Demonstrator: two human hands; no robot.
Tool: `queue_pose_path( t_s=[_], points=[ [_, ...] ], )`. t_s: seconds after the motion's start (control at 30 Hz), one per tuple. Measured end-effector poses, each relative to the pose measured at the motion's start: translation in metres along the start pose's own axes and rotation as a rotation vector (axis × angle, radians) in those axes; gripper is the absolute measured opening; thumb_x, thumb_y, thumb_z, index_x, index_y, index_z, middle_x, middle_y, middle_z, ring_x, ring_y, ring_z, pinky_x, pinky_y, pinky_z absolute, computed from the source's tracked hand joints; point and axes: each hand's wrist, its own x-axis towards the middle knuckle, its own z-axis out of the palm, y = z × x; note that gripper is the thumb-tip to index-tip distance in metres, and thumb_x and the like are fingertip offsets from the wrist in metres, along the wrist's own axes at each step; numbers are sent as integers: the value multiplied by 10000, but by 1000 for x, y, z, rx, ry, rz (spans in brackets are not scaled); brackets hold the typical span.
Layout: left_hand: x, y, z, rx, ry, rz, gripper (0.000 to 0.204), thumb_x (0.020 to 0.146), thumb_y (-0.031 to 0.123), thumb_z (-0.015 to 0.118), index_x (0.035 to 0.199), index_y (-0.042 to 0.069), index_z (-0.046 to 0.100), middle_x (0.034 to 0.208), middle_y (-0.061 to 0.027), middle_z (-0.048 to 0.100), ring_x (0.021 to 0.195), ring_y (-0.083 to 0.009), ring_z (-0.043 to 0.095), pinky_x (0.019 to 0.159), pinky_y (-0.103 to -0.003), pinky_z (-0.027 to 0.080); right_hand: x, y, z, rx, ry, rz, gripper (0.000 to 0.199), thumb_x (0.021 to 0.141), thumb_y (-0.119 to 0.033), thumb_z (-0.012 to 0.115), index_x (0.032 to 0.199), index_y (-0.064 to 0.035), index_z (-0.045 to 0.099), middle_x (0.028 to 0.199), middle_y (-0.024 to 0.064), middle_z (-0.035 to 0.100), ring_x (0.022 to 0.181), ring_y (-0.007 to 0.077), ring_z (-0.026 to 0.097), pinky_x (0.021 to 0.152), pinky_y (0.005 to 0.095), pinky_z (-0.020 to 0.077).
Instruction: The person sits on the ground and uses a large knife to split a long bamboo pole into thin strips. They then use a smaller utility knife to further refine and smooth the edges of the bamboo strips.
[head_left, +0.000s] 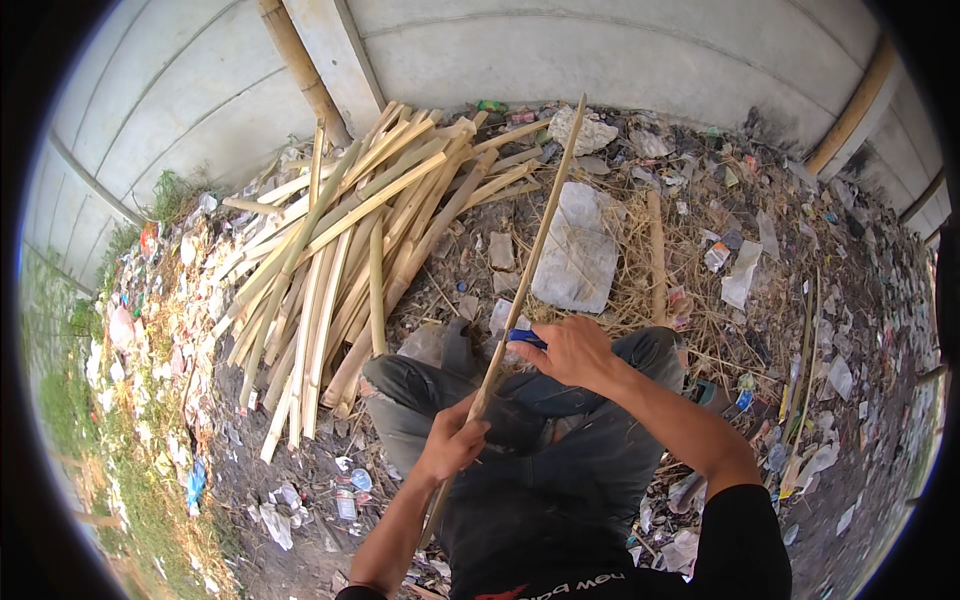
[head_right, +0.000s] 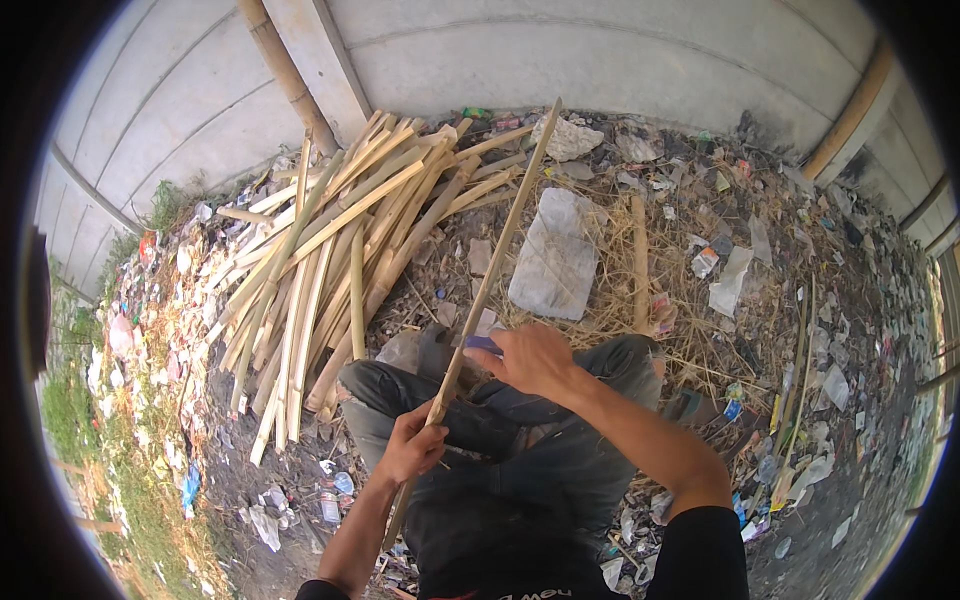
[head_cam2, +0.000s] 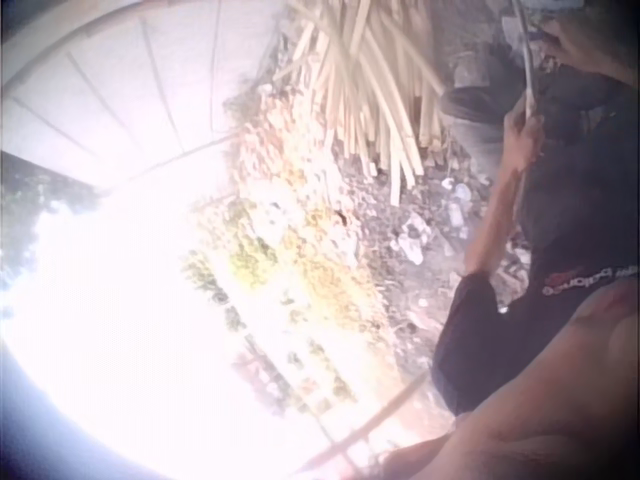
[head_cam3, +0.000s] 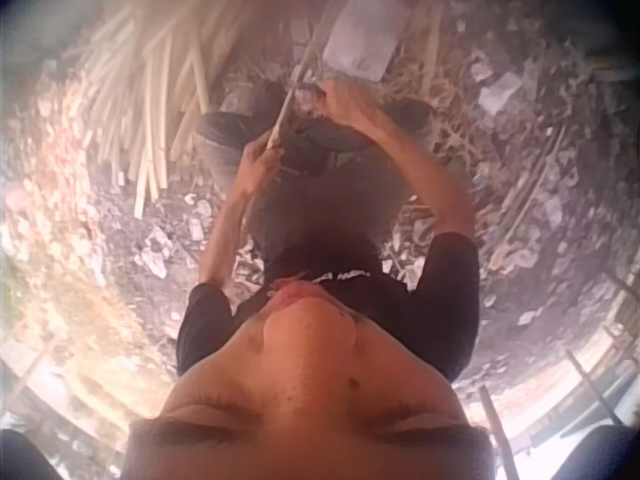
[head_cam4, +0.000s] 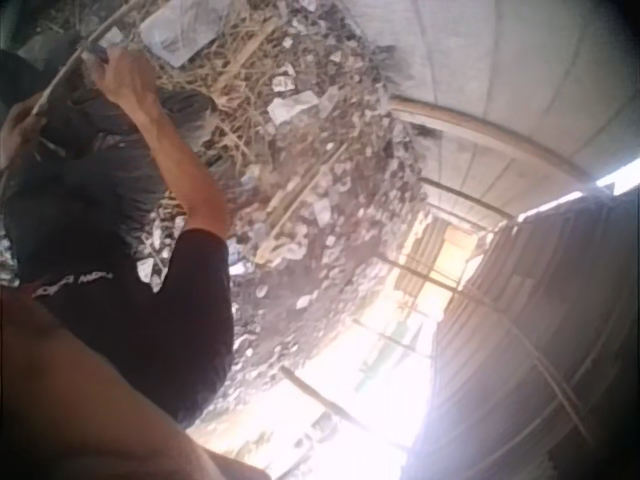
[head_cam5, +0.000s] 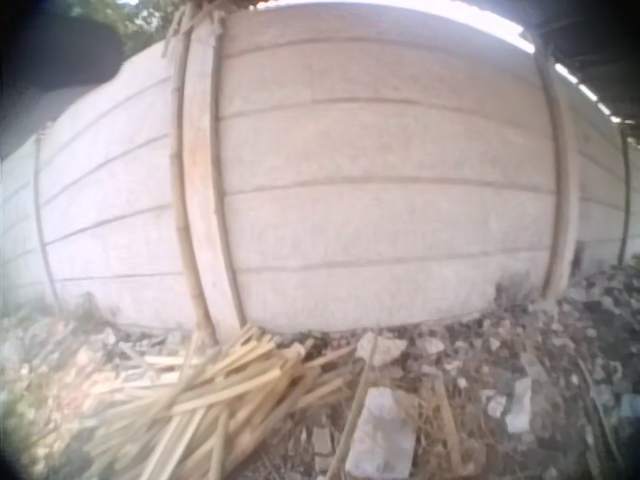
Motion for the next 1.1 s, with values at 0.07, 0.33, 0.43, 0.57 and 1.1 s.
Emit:
queue_pose_path(
  t_s=[0.07,0.33,0.43,0.57,1.1],
  points=[
    [-12,-6,-8,-17,-18,-39,580,997,21,545,1572,43,471,623,54,449,453,-57,402,427,-243,320,16,32,-4,27,134,179,690,1045,-614,510,788,-8,718,655,224,664,651,438,681,628,532,525],
    [-78,-56,-33,209,-136,-9,578,1012,55,656,1559,-13,482,1140,-50,688,994,-76,586,877,-256,491,12,159,-54,231,393,469,654,1076,-534,554,793,50,636,586,161,528,547,293,498,579,466,403],
    [-57,-33,-15,295,-96,151,588,1046,140,640,1579,-14,446,1199,-79,694,1025,-85,574,936,-270,486,5,123,-34,366,442,414,650,1074,-522,569,780,55,612,586,152,494,544,268,475,565,452,385],
    [-33,1,-13,359,-55,58,607,1065,214,621,1605,28,418,924,-8,642,790,-54,563,718,-238,488,-9,79,-15,902,405,350,447,1110,-422,542,1065,4,669,572,-33,357,489,77,343,464,304,277],
    [-7,5,13,472,131,250,242,1043,120,639,1238,-24,636,830,-35,659,752,-103,619,675,-287,517,-16,-7,-14,690,329,91,418,1019,-392,700,901,6,648,611,52,519,448,196,454,475,376,410]
  ],
)
